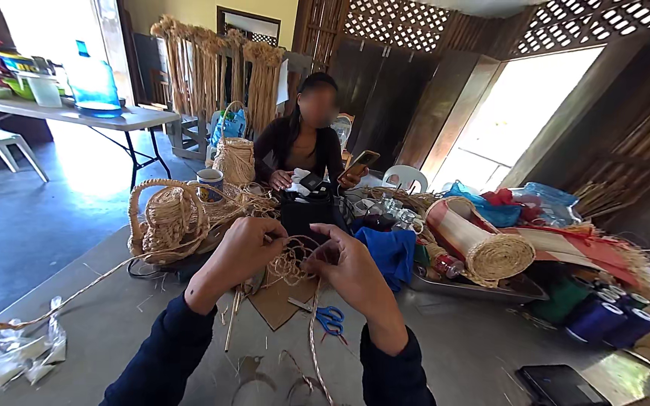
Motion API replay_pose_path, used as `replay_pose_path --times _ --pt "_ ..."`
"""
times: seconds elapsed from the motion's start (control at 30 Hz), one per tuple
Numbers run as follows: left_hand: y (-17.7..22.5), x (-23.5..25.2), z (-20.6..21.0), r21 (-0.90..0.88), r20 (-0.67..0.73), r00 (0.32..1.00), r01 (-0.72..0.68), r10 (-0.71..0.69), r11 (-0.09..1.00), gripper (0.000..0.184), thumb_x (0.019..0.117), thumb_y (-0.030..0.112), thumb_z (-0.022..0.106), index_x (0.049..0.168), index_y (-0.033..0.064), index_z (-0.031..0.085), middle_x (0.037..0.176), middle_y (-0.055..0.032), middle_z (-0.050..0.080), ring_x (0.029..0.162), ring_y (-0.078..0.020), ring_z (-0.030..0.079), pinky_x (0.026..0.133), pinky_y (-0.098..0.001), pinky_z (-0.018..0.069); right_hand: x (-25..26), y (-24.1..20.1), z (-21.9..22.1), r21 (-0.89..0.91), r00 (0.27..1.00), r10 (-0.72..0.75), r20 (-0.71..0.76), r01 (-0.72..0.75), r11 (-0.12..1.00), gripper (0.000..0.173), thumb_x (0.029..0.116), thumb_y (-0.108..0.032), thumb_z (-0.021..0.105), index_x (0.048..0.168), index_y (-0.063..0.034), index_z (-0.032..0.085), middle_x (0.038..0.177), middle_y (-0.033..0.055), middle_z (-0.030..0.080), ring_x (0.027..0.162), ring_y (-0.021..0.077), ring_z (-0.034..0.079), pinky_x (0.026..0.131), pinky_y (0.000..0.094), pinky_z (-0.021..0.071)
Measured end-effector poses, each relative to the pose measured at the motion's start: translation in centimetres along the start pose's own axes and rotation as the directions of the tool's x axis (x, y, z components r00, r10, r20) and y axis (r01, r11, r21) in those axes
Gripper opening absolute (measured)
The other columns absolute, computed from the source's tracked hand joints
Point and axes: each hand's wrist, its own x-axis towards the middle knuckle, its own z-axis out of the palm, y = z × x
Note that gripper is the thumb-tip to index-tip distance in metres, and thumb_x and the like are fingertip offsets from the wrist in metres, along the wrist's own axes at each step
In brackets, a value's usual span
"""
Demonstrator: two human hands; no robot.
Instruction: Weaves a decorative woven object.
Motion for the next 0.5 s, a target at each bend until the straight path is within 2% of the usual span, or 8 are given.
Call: replay_pose_path --times 0.07,0.13,0.27,0.37,0.5 --pt "-0.2 0.1 -0.3 0.004 -0.028 0.999 0.017 -0.017 1.000 0.011 0.0982 0.014 0.066 0.097 0.0065 0.074 0.088 0.0004 0.071 0.077 -0.0016 0.064 0.073 -0.0227 0.0535 0.1 -0.1 0.1 -0.001 0.998 0.043 -0.056 -0.043 0.999 0.041 0.0861 -0.007 0.076 0.126 -0.0015 0.067 0.082 0.0042 0.071 0.067 0.0072 0.065 0.066 0.0229 0.0544" --pt "-0.3 0.1 -0.7 0.001 -0.044 0.998 0.035 -0.035 0.999 0.010 0.0982 0.013 0.067 0.097 0.0059 0.074 0.088 -0.0001 0.071 0.077 -0.0021 0.064 0.073 -0.0230 0.0536 0.2 0.1 -0.1 -0.026 0.995 0.047 -0.085 -0.050 0.998 0.027 0.0877 -0.002 0.073 0.115 -0.0021 0.072 0.086 0.0058 0.072 0.070 0.0083 0.068 0.069 0.0236 0.0579" --pt "-0.6 0.0 -1.4 -0.004 -0.072 0.997 0.025 -0.025 1.000 0.009 0.0976 0.012 0.068 0.096 0.0047 0.073 0.085 -0.0011 0.070 0.073 -0.0026 0.063 0.070 -0.0235 0.0534 0.4 0.5 -0.6 -0.081 0.992 0.071 -0.108 -0.080 0.993 0.022 0.0905 0.000 0.069 0.112 -0.0026 0.073 0.086 0.0057 0.072 0.072 0.0087 0.069 0.070 0.0243 0.0575" --pt "-1.0 -0.1 -1.9 0.003 -0.105 0.994 0.016 -0.016 1.000 0.006 0.0962 0.011 0.069 0.094 0.0060 0.073 0.082 0.0002 0.069 0.070 -0.0026 0.063 0.067 -0.0231 0.0536 0.6 1.3 -1.0 -0.061 0.980 0.050 -0.191 -0.063 0.996 0.021 0.0903 0.000 0.070 0.111 -0.0023 0.073 0.083 0.0045 0.073 0.071 0.0076 0.069 0.070 0.0233 0.0580" --pt "-1.5 -0.4 -3.3 0.002 -0.174 0.984 0.029 -0.028 1.000 0.003 0.0951 0.006 0.070 0.096 0.0041 0.073 0.086 -0.0033 0.071 0.072 -0.0078 0.066 0.068 -0.0284 0.0572 0.9 2.5 -1.9 -0.090 0.960 0.041 -0.278 -0.068 0.994 0.015 0.0900 0.000 0.070 0.104 -0.0011 0.074 0.082 0.0052 0.074 0.070 0.0077 0.070 0.071 0.0243 0.0595"
